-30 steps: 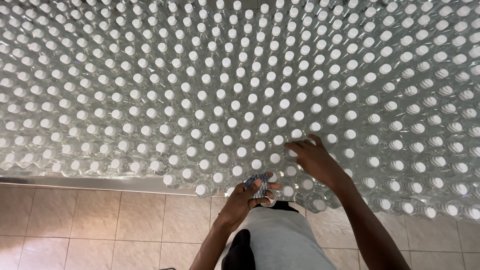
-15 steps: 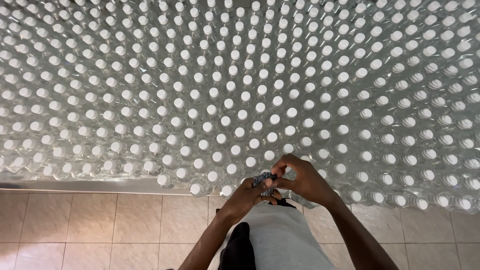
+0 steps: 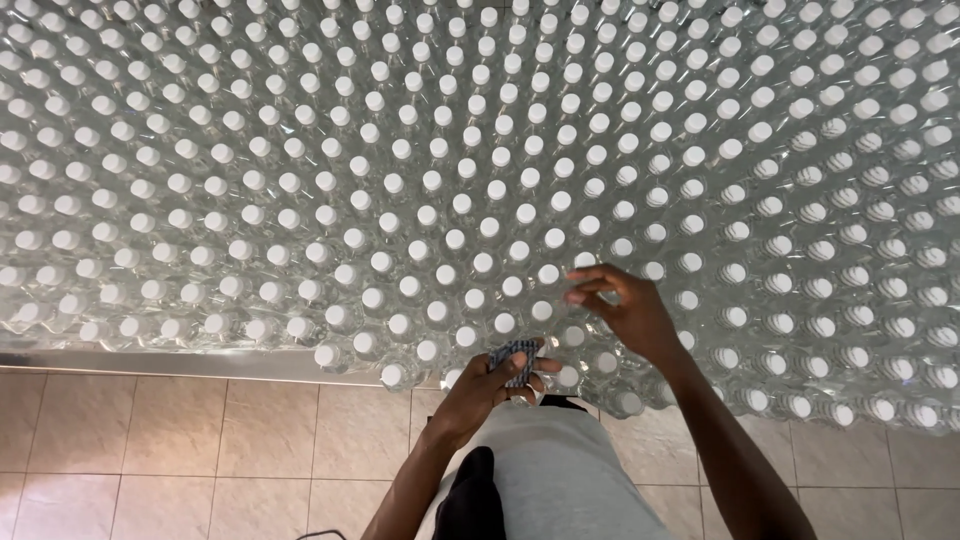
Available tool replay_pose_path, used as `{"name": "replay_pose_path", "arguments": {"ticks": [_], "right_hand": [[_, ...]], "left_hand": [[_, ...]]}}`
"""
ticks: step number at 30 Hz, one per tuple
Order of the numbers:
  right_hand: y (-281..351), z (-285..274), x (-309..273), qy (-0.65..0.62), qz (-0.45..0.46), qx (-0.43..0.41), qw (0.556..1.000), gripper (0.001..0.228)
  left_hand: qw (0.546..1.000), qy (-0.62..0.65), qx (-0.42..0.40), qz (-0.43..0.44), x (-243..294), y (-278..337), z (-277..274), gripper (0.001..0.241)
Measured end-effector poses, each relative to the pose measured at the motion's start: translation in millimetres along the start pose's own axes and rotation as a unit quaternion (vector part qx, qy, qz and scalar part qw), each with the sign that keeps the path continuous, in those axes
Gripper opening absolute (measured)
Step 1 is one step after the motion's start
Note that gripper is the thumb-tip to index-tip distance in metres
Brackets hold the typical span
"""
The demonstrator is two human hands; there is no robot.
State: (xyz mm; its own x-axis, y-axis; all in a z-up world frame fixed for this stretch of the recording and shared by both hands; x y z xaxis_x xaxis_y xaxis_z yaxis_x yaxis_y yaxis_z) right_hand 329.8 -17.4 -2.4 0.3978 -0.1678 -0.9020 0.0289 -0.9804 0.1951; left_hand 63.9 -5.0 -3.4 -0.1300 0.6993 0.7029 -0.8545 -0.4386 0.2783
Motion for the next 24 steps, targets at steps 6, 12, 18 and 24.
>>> {"name": "replay_pose_path", "arguments": {"ticks": [6, 12, 18, 24], "right_hand": [[-55, -35, 35, 0.143, -0.015, -0.007, 0.990, 0.038], [-68, -44, 62, 0.221, -0.102, -0.041, 0.969, 0.027], [-60, -46, 69, 0.287, -0.032, -0.063, 0.955, 0.044], [-60, -36, 88, 0.360, -0.102, -0.018, 0.927, 0.022]], "left_hand": [[0.999, 0.013, 0.050, -0.004, 1, 7, -9, 0.064], [0.997, 0.034, 0.074, 0.009, 0, 13, -15, 0.062], [0.996, 0.043, 0.078, -0.002, -2, 13, -16, 0.061], [0.998, 0.025, 0.058, -0.007, -1, 12, -10, 0.063]]}}
Point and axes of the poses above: each hand's wrist, its own y-axis away from the middle knuckle, its own z-axis out of the palm, x = y × z, the point moved 1 cm from there along -y, towards the middle knuckle, and after that the axes turned 12 degrees about -x, right-handed, at the moved point
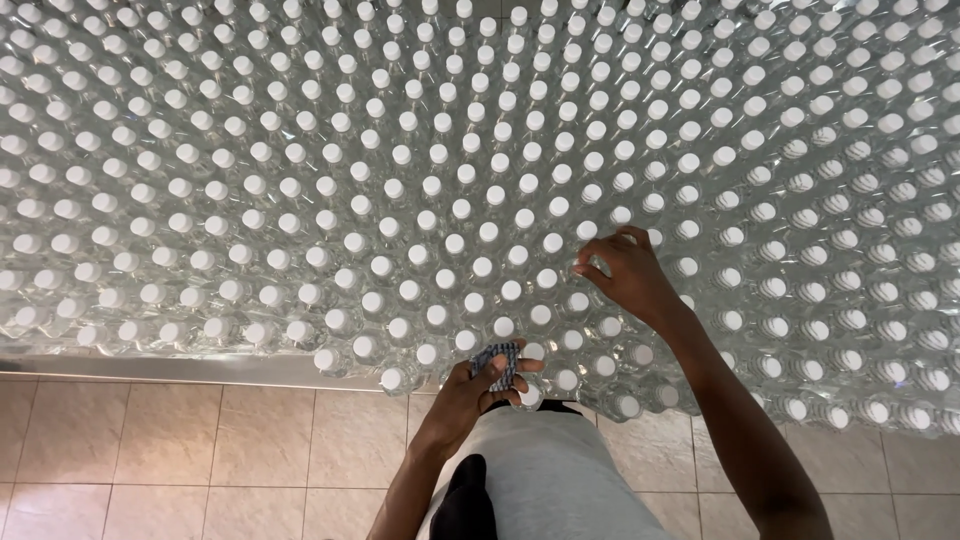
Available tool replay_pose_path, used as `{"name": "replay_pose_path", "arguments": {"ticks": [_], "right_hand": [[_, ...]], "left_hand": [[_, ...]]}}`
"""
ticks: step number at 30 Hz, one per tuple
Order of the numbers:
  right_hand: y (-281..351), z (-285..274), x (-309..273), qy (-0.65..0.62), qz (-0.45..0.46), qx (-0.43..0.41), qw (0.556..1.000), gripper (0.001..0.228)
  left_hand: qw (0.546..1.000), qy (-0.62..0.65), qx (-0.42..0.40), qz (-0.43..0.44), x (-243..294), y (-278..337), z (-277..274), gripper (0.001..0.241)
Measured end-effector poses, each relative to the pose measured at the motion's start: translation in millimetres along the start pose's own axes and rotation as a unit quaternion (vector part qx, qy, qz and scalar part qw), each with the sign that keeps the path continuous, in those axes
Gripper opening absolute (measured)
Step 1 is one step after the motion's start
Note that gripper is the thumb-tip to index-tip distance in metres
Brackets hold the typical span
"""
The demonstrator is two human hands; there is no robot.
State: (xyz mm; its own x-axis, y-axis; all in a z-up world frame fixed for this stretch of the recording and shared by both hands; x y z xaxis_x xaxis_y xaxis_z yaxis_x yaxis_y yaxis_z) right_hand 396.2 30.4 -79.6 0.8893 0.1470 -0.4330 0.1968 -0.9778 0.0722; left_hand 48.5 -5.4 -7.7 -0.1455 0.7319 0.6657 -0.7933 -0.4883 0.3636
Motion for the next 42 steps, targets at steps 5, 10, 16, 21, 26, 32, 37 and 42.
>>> {"name": "replay_pose_path", "arguments": {"ticks": [5, 10, 16, 21, 26, 32, 37, 42], "right_hand": [[2, 3, 10, 0.011, -0.012, 0.015, 1.000, 0.012], [6, -9, 1, -0.004, 0.018, -0.041, 0.999, 0.028], [2, -26, -14, -0.011, -0.025, -0.064, 0.998, 0.024], [0, -23, -3, -0.007, -0.017, -0.104, 0.994, 0.031], [0, -40, -26, 0.020, 0.020, -0.127, 0.991, 0.021], [2, -19, -7, 0.070, 0.002, -0.125, 0.990, 0.013], [3, -9, -5, 0.102, 0.001, -0.129, 0.986, 0.014], [2, -16, -19, 0.076, 0.020, -0.124, 0.989, 0.023]], "left_hand": [[1.000, -0.008, 0.006, -0.006, 3, 2, 2, 0.062], [1.000, -0.015, 0.009, 0.004, 4, 5, 2, 0.065], [1.000, 0.000, 0.018, 0.001, 7, 8, 0, 0.057], [1.000, -0.009, -0.004, 0.012, 5, 7, -1, 0.059], [0.999, 0.007, -0.007, 0.037, -2, 2, -3, 0.054], [0.999, 0.001, -0.008, 0.036, 1, 1, -4, 0.055], [0.999, 0.000, -0.006, 0.037, -1, 0, -5, 0.059], [0.999, 0.017, -0.009, 0.036, -5, -3, -8, 0.058]]}}
Point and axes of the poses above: each hand's wrist, its own y-axis away from the middle knuckle, its own z-axis out of the palm, x = y × z, the point moved 1 cm from there along -y, towards the middle knuckle, and after that the axes turned 12 degrees about -x, right-handed, at the moved point
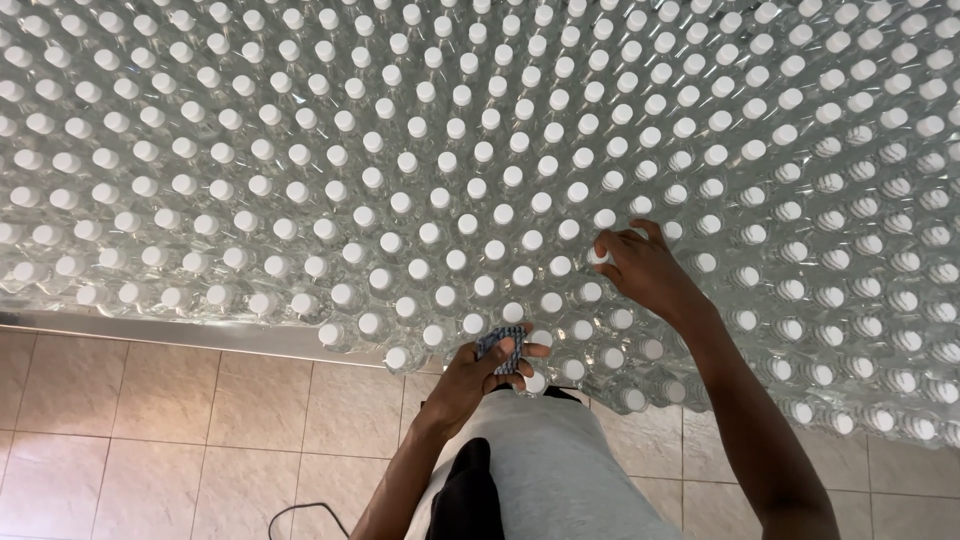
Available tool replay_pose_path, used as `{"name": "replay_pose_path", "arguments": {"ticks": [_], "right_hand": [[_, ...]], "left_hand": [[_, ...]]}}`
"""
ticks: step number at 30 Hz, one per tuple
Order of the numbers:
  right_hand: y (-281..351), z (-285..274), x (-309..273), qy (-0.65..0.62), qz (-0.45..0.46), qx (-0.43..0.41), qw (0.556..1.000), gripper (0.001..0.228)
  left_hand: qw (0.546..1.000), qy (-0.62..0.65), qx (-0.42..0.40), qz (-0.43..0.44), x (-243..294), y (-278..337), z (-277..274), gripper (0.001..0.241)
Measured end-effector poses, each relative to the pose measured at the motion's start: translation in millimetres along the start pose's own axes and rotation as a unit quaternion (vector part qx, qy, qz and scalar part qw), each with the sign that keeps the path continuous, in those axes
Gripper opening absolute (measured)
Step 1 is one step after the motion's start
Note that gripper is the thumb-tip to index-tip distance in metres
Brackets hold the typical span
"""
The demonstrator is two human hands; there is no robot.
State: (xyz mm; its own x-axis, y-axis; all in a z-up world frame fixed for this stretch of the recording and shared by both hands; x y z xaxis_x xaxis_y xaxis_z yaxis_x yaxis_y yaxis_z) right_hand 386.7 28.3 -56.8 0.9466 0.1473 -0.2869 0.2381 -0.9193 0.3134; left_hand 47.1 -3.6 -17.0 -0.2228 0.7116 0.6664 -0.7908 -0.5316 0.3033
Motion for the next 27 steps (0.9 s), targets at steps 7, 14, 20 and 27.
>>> {"name": "replay_pose_path", "arguments": {"ticks": [7, 14, 20, 27], "right_hand": [[22, -40, -30, 0.016, -0.001, 0.015, 1.000, 0.028], [50, -39, -115, -0.321, -0.101, 0.019, 0.942, 0.035], [49, -10, -131, -0.388, -0.123, 0.029, 0.913, 0.039], [57, -13, -125, -0.443, -0.074, 0.032, 0.893, 0.040]], "left_hand": [[0.999, 0.050, 0.001, 0.003, 12, -1, 13, 0.056], [0.997, 0.052, -0.065, 0.002, -17, -13, -1, 0.050], [0.996, 0.042, -0.078, -0.019, -13, -14, 6, 0.042], [0.995, 0.016, -0.093, -0.044, -14, -13, 9, 0.046]]}}
Point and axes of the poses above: each hand's wrist, its own y-axis away from the middle knuckle, its own z-axis out of the palm, x = y × z, the point moved 1 cm from there along -y, towards the middle knuckle, and after that the axes turned 12 degrees about -x, right-handed, at the moved point
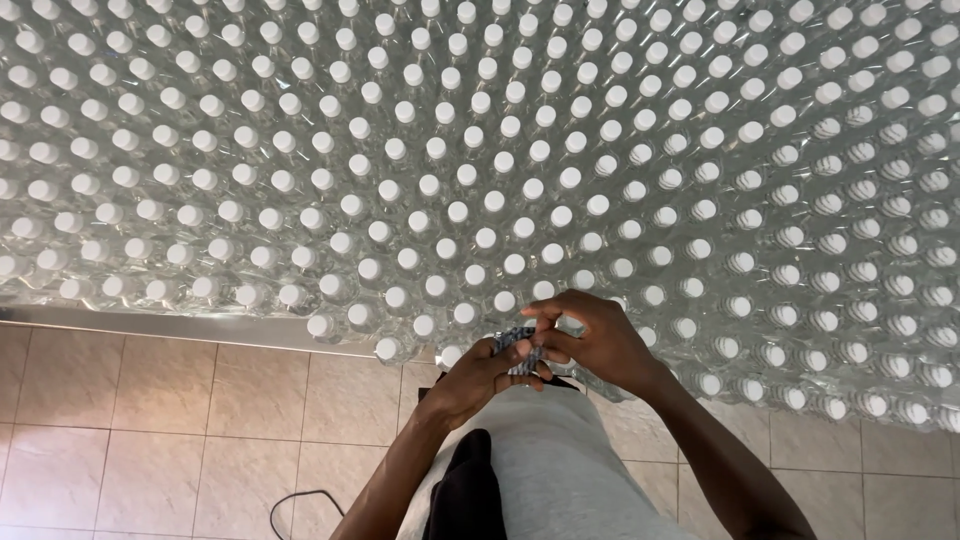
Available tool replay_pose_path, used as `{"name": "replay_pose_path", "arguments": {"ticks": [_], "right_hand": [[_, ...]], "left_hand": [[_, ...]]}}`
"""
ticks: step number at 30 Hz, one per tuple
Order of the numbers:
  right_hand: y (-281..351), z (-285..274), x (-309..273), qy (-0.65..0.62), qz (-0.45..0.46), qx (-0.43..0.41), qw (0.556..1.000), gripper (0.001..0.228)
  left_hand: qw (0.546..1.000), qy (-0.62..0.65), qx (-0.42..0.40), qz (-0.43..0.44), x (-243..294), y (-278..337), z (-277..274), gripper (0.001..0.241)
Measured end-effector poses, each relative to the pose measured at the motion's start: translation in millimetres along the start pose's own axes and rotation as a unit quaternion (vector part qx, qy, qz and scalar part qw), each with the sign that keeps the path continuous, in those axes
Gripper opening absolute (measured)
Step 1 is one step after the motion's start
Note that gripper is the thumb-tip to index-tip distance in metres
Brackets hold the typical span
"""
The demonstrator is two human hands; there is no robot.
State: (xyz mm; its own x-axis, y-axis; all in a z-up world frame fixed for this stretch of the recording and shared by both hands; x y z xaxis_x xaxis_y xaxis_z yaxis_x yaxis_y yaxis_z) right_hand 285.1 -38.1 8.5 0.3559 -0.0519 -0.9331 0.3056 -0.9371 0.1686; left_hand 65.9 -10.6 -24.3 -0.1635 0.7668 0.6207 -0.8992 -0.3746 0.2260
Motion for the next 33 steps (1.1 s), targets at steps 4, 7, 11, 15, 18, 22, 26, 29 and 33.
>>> {"name": "replay_pose_path", "arguments": {"ticks": [4, 7, 11, 15, 18, 22, 26, 29, 33], "right_hand": [[-3, -1, 5, -0.004, -0.016, 0.020, 1.000, 0.037], [-6, -8, 5, -0.028, -0.021, 0.019, 0.999, 0.034], [-22, -41, 14, -0.011, -0.021, 0.049, 0.999, 0.031], [-53, -96, 44, 0.085, -0.004, 0.131, 0.988, 0.031], [-76, -124, 63, 0.105, -0.006, 0.136, 0.985, 0.023], [-89, -136, 84, 0.171, 0.023, 0.098, 0.980, 0.030], [-87, -139, 90, 0.224, -0.022, 0.059, 0.973, 0.025], [-82, -138, 82, 0.208, -0.003, 0.076, 0.975, 0.021], [-87, -138, 87, 0.177, 0.021, 0.096, 0.979, 0.018]], "left_hand": [[1.000, -0.008, -0.003, 0.007, 5, 1, 4, 0.046], [1.000, -0.012, 0.010, 0.009, 7, 3, 6, 0.046], [0.998, 0.015, 0.056, 0.029, 9, 9, 7, 0.050], [0.993, 0.043, 0.110, 0.002, 13, 22, 9, 0.059], [0.989, 0.037, 0.139, 0.015, 14, 28, 11, 0.059], [0.985, 0.055, 0.161, 0.016, 14, 32, 11, 0.062], [0.984, 0.070, 0.163, 0.027, 10, 34, 6, 0.060], [0.984, 0.068, 0.162, 0.024, 11, 35, 6, 0.060], [0.987, 0.056, 0.153, 0.014, 11, 31, 4, 0.059]]}}
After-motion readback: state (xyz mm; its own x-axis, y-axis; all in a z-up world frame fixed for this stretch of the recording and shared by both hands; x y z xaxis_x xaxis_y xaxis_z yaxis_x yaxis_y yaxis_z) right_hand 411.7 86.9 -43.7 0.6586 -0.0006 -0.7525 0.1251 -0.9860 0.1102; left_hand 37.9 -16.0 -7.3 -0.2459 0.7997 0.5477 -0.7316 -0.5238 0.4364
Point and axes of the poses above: each hand's wrist, its own y-axis away from the middle knuckle, its own z-axis out of the palm, x = y × z, the point moved 1 cm from there along -y, towards the middle knuckle, and after that the axes turned 12 degrees about -x, right-handed, at the moved point
